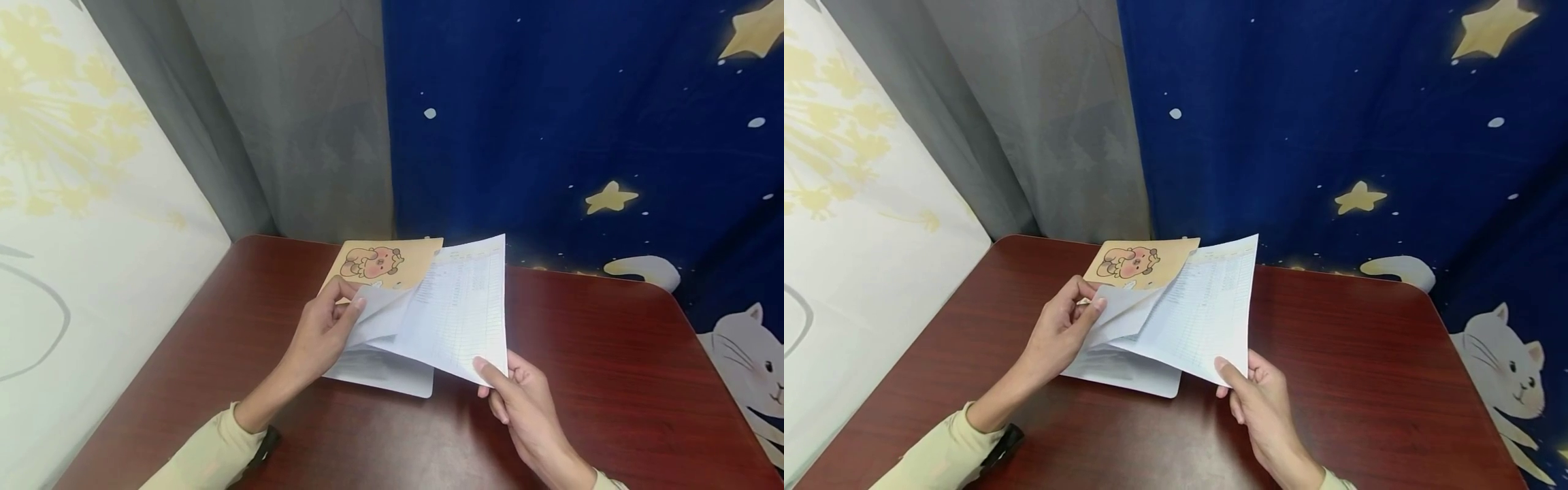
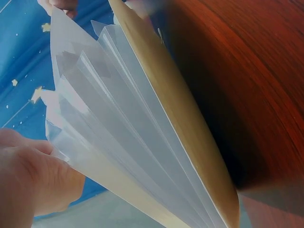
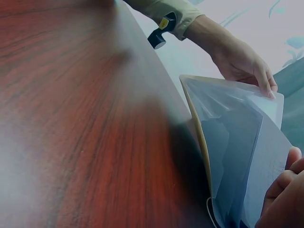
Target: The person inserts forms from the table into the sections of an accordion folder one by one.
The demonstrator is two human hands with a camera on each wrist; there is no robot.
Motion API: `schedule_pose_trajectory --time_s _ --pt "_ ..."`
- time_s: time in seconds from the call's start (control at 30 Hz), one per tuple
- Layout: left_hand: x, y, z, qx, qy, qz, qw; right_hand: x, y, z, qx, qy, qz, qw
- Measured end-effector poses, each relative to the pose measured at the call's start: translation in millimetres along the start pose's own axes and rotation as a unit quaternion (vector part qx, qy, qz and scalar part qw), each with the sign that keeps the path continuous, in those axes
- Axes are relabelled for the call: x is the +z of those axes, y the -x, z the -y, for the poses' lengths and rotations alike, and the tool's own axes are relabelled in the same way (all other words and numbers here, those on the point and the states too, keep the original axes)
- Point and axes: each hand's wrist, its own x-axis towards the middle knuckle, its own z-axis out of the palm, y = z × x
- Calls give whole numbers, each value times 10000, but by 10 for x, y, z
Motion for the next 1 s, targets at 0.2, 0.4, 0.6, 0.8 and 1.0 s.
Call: schedule_pose_trajectory --time_s 0.2,0.4,0.6,0.8,1.0 --pt "0 -7 -5 -55 -48 -43 10000 44 -38 15 -27 -89 206 9997" --pt "0 -15 -7 -10 -105 -26 9999 111 -70 15 -13 -207 169 9996" --pt "8 -27 62 -57 -3 -48 10000 181 -86 22 21 -267 157 9995" --pt "2 -57 243 35 6 -19 10000 243 -105 23 67 -361 233 9991" --pt "-6 -55 300 167 -12 21 9999 297 -127 9 155 -469 275 9984"
